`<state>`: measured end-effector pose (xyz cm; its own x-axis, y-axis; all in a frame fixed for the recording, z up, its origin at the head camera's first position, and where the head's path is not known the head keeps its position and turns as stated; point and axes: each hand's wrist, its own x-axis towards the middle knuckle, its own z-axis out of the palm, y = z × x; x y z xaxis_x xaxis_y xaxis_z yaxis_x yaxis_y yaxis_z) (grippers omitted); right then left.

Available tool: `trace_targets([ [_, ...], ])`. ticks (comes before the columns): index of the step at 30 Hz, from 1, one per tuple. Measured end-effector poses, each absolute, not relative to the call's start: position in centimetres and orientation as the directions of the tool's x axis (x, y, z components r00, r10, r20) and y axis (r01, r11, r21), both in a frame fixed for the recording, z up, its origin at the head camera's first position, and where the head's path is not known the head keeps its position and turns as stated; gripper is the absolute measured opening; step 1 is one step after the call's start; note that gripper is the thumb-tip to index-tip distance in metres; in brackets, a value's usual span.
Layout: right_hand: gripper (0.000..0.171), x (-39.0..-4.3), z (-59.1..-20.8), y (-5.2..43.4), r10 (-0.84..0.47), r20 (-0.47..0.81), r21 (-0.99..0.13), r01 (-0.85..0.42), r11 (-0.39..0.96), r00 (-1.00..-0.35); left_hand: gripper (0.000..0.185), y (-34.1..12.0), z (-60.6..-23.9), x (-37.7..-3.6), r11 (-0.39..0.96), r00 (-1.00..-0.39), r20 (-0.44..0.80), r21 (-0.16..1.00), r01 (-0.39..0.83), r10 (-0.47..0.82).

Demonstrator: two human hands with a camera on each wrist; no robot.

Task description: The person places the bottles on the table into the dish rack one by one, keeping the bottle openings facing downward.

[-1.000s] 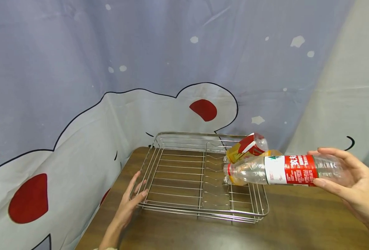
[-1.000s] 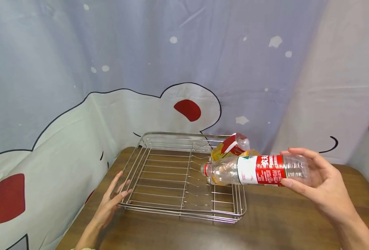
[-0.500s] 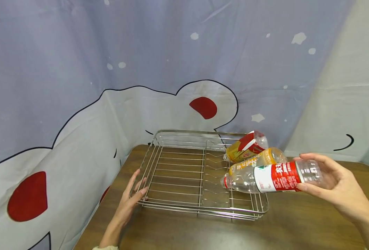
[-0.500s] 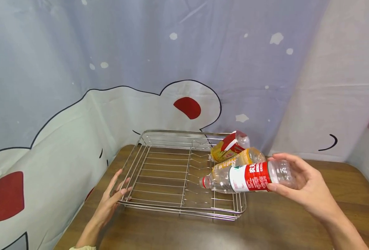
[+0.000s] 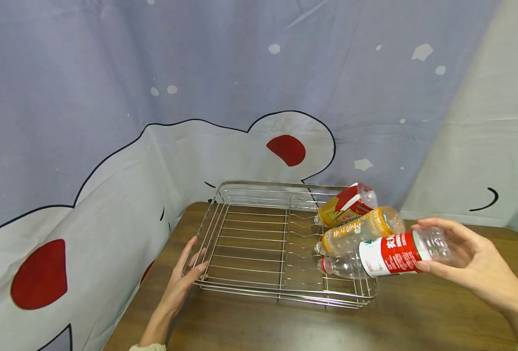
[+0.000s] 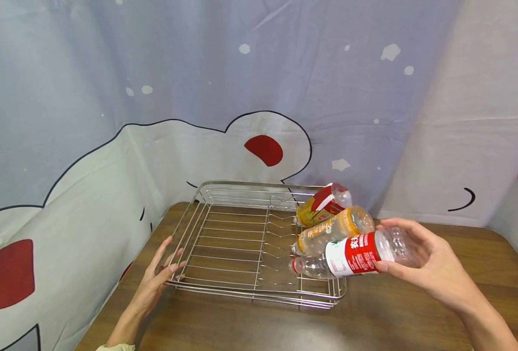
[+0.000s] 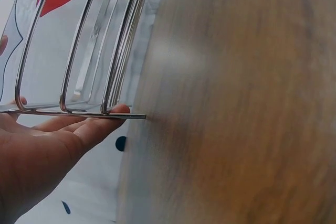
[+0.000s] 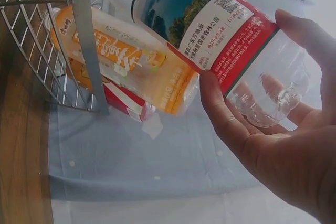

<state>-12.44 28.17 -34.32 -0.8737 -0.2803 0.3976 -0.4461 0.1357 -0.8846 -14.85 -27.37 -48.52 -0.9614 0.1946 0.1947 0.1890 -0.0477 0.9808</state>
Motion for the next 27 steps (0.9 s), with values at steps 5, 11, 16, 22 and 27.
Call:
trace_targets([
  [5, 0.067, -12.6, -34.5, 28.1, -0.295, 0.399, -0.868, -0.462, 0.184, -0.868, 0.076, -27.4, -48.5, -14.9, -0.046, -0.961, 0.195, 0.981, 0.189, 0.194],
  [11, 0.068, -12.5, -34.7, 28.2, -0.311, 0.390, -0.857, -0.465, 0.221, -0.867, 0.076, -27.4, -48.4, -14.8, -0.043, -0.964, 0.183, 0.983, 0.178, 0.195],
  [16, 0.069, -12.6, -34.4, 28.5, -0.320, 0.402, -0.848, -0.481, 0.222, -0.858, 0.076, -27.5, -48.3, -14.7, -0.032, -0.964, 0.176, 0.984, 0.173, 0.199],
  [22, 0.070, -12.6, -35.0, 27.7, -0.346, 0.393, -0.788, -0.506, 0.352, -0.852, 0.077, -27.5, -48.2, -14.7, -0.035, -0.965, 0.176, 0.984, 0.173, 0.192],
  [27, 0.072, -12.5, -35.4, 27.0, -0.352, 0.394, -0.763, -0.515, 0.390, -0.849, 0.076, -27.5, -48.4, -14.8, -0.041, -0.965, 0.172, 0.985, 0.167, 0.196],
])
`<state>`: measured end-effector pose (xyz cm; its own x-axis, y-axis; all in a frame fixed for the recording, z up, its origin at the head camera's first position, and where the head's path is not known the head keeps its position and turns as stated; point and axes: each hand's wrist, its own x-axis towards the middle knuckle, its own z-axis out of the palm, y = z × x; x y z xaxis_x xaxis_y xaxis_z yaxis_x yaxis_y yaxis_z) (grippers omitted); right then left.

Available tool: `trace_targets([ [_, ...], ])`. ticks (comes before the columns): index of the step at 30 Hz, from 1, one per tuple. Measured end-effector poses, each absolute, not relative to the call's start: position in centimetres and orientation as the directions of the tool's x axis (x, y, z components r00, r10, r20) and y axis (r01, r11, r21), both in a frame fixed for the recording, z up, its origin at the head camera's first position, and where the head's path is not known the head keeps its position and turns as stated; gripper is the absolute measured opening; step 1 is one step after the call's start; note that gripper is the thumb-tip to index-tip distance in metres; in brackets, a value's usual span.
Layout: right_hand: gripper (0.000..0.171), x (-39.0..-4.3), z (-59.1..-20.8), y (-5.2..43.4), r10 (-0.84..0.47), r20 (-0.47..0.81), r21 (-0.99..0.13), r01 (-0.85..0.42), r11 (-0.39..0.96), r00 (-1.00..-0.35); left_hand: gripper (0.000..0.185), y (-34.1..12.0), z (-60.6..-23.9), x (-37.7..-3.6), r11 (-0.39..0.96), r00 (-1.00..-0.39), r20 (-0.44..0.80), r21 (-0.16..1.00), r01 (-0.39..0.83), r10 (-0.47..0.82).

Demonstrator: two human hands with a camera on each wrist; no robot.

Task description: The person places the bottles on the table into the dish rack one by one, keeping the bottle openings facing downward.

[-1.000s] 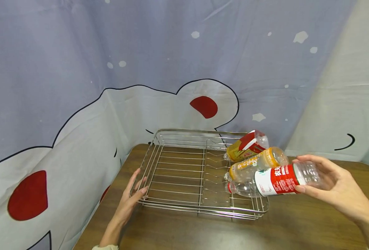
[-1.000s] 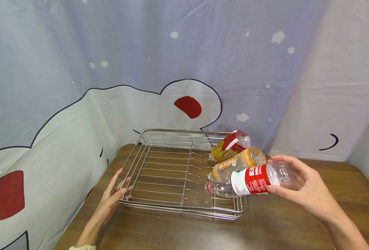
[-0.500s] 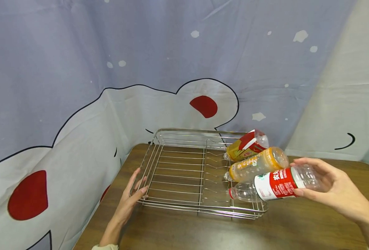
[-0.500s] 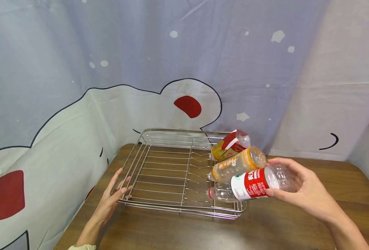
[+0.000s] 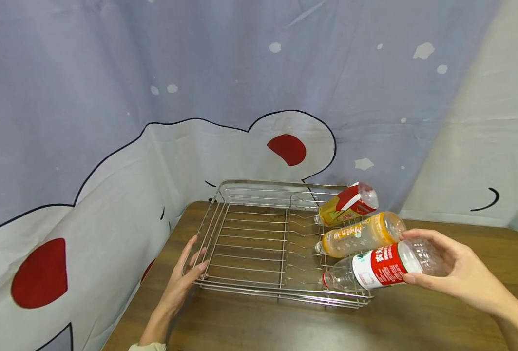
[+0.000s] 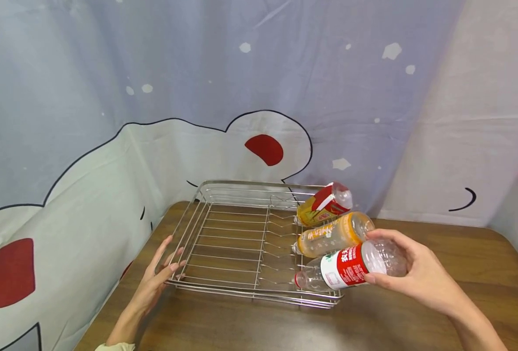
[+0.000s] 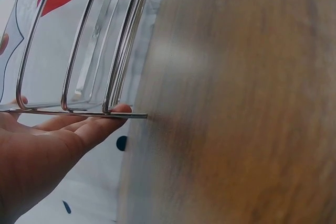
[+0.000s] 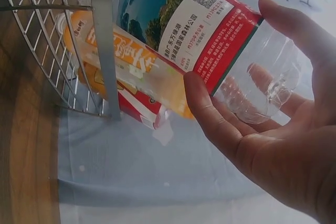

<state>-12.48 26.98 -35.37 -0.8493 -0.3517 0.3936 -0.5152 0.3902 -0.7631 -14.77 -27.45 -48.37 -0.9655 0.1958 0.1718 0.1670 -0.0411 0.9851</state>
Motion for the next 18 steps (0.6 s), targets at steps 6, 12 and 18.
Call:
trace_targets([
  [6, 0.081, -12.4, -35.2, 26.0, -0.352, 0.416, -0.741, -0.537, 0.403, -0.839, 0.076, -27.4, -48.3, -14.7, -0.034, -0.968, 0.168, 0.986, 0.165, 0.188],
  [12, 0.099, -12.4, -35.8, 25.3, -0.303, 0.437, -0.694, -0.532, 0.485, -0.847, 0.077, -27.4, -48.2, -14.7, -0.030, -0.968, 0.169, 0.986, 0.167, 0.187],
  [18, 0.106, -12.2, -36.1, 25.1, -0.279, 0.442, -0.658, -0.520, 0.545, -0.852, 0.077, -27.3, -48.2, -14.6, -0.030, -0.970, 0.163, 0.987, 0.160, 0.182],
])
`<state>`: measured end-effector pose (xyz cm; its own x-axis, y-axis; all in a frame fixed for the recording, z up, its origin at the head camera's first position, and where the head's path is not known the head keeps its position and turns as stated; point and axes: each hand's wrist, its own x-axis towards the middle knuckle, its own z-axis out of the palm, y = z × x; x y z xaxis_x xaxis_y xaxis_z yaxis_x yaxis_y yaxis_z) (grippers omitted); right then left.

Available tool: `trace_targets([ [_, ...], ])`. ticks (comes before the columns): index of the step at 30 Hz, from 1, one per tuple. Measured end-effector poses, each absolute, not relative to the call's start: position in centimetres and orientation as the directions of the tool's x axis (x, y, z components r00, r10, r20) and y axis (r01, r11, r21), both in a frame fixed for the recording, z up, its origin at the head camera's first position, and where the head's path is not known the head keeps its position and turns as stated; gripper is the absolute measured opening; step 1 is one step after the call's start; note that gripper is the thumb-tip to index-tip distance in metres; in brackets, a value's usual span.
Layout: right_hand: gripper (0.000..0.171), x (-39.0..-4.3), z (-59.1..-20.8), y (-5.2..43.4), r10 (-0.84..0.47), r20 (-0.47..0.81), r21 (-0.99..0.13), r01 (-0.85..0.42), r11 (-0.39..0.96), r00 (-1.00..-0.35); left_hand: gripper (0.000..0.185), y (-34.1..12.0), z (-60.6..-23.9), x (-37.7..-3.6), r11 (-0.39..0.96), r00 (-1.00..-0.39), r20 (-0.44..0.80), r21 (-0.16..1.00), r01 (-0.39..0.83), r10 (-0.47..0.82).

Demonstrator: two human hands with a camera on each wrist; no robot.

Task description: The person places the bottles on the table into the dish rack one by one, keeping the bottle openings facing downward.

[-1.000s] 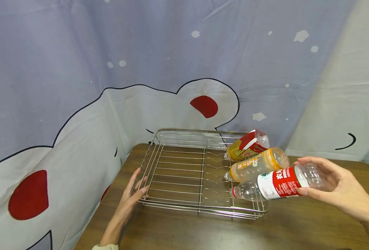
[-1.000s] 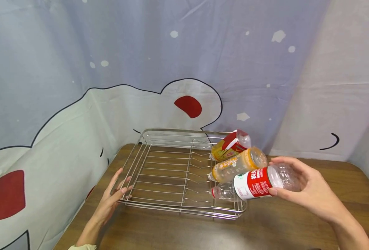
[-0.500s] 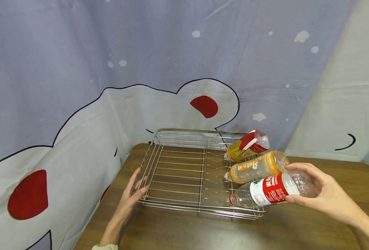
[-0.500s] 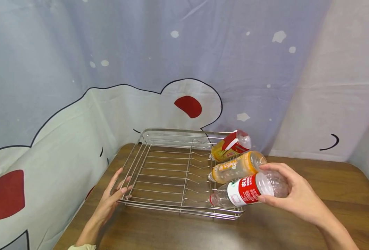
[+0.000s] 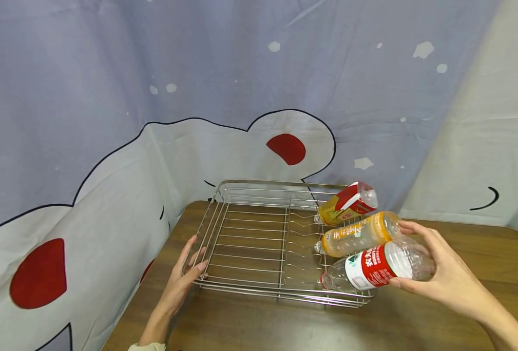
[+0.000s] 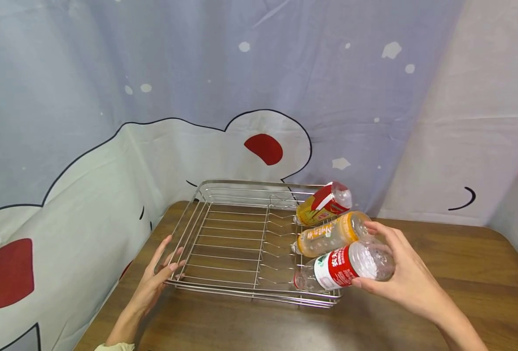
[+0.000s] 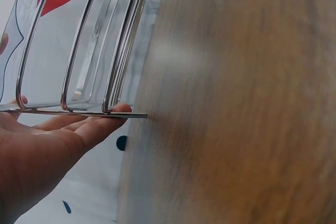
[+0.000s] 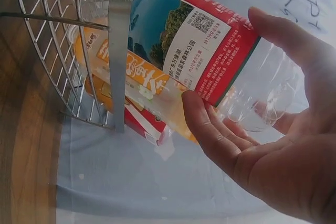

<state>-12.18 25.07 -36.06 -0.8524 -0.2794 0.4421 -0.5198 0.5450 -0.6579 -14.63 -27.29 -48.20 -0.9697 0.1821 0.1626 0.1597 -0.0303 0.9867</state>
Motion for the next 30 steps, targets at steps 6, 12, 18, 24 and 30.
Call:
trace_targets([
  [6, 0.108, -11.6, -35.7, 25.2, -0.276, 0.413, -0.657, -0.493, 0.570, -0.868, 0.076, -27.2, -48.2, -14.6, -0.028, -0.970, 0.162, 0.987, 0.160, 0.182],
  [12, 0.112, -11.4, -35.8, 25.6, -0.298, 0.406, -0.653, -0.502, 0.568, -0.864, 0.076, -27.1, -48.3, -14.7, -0.034, -0.967, 0.167, 0.986, 0.164, 0.192],
  [18, 0.118, -11.4, -35.7, 26.7, -0.322, 0.402, -0.630, -0.514, 0.583, -0.857, 0.076, -27.3, -48.1, -15.0, 0.023, -0.970, 0.147, 0.988, 0.155, 0.193],
  [24, 0.116, -11.7, -35.6, 28.3, -0.353, 0.401, -0.596, -0.534, 0.600, -0.845, 0.073, -27.9, -47.0, -14.7, 0.198, -0.982, 0.108, 0.971, 0.137, 0.154],
  [30, 0.102, -11.9, -35.2, 30.2, -0.372, 0.399, -0.511, -0.540, 0.669, -0.838, 0.068, -28.3, -44.4, -14.1, 0.487, -0.983, 0.168, 0.854, 0.181, 0.071],
])
